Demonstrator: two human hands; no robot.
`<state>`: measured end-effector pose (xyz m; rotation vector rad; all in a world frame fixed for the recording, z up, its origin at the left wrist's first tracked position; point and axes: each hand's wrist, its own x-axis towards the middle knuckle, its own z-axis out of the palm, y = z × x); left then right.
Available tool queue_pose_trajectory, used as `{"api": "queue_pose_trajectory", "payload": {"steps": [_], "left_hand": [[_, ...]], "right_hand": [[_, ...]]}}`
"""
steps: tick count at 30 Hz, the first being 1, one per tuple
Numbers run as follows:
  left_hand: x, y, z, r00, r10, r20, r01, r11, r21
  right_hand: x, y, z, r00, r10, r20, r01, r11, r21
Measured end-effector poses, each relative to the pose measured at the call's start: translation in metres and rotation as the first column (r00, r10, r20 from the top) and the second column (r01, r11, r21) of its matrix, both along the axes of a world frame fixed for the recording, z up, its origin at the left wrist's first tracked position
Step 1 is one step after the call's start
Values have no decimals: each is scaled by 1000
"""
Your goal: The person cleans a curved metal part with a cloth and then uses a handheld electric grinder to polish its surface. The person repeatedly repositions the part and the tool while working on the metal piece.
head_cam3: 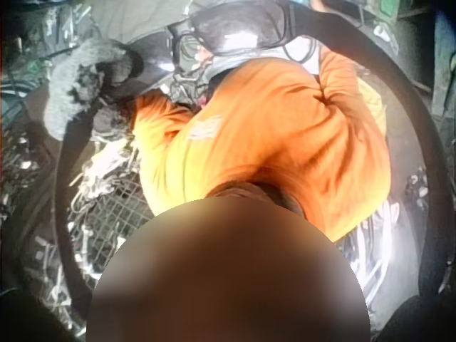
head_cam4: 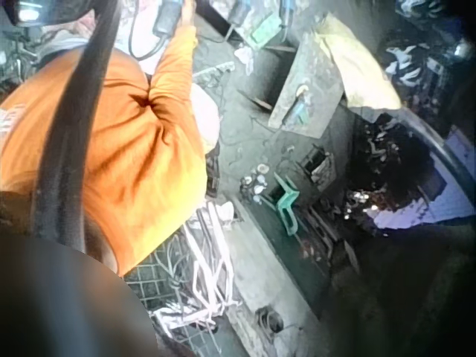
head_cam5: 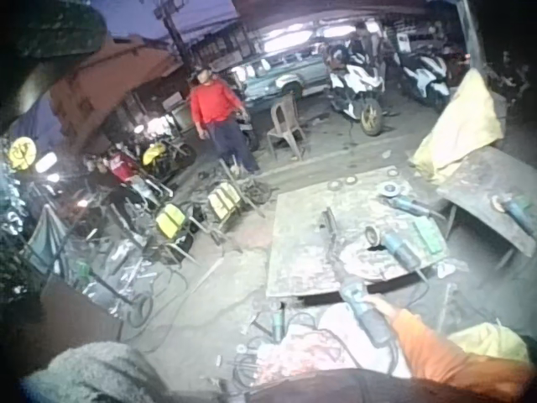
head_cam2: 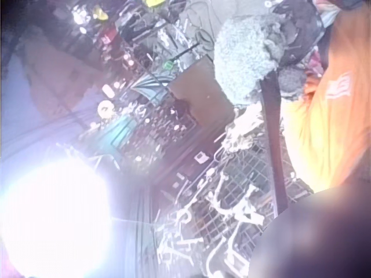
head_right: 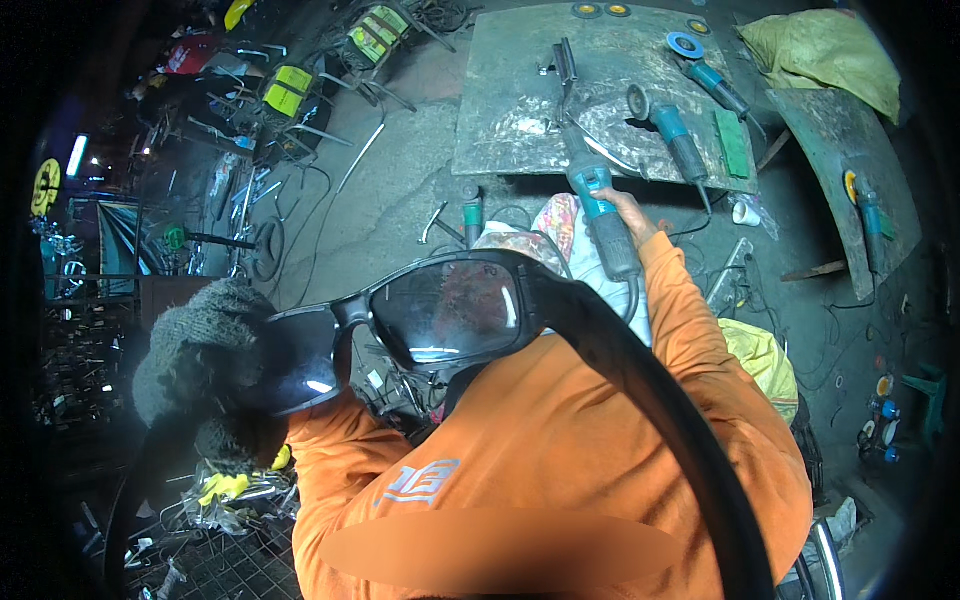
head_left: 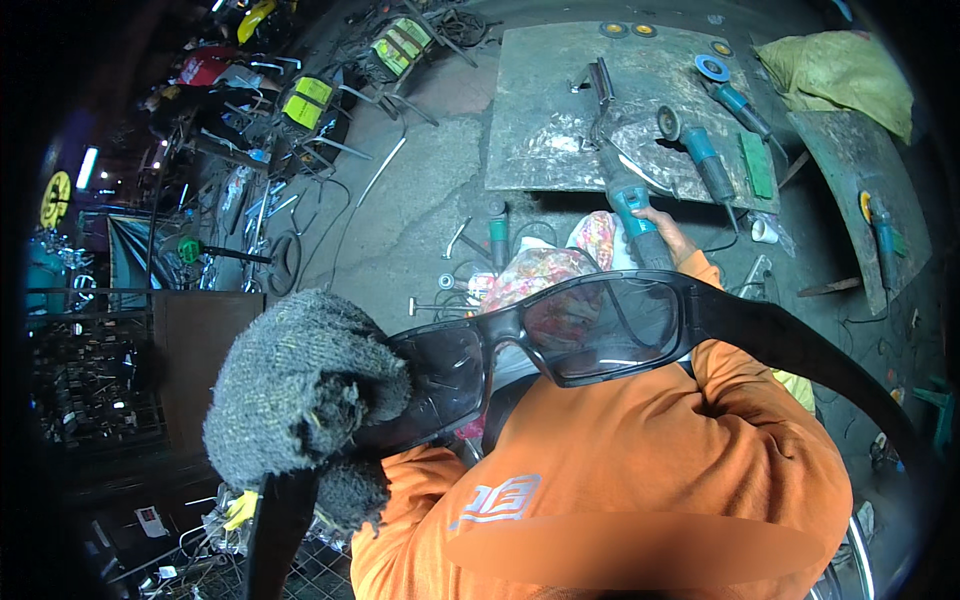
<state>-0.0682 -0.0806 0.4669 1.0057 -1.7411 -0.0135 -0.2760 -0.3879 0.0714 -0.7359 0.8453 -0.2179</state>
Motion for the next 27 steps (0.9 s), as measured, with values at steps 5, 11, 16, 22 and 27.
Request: {"api": "queue_pose_trajectory", "payload": {"steps": [5, 11, 16, 22, 27], "left_hand": [[-3, -6, 13, 991, -117, 59, 114, 992, 49], [5, 3, 31, 965, -198, 171, 169, 970, 173], [36, 11, 41, 947, -263, 186, 224, 952, 209], [10, 2, 2, 998, -65, 5, 65, 995, -72], [3, -20, -10, 996, -54, -71, 41, 984, -172]], "right_hand": [[1, 3, 7, 999, -23, 31, 24, 1000, -3], [-3, 5, 9, 1000, -15, 12, 15, 1000, 2], [-1, 1, 5, 999, -15, -41, 18, 997, 69], [-3, 3, 1, 999, -23, 23, 23, 1000, -15], [-4, 4, 2, 996, -57, -64, 61, 996, 63]]}}
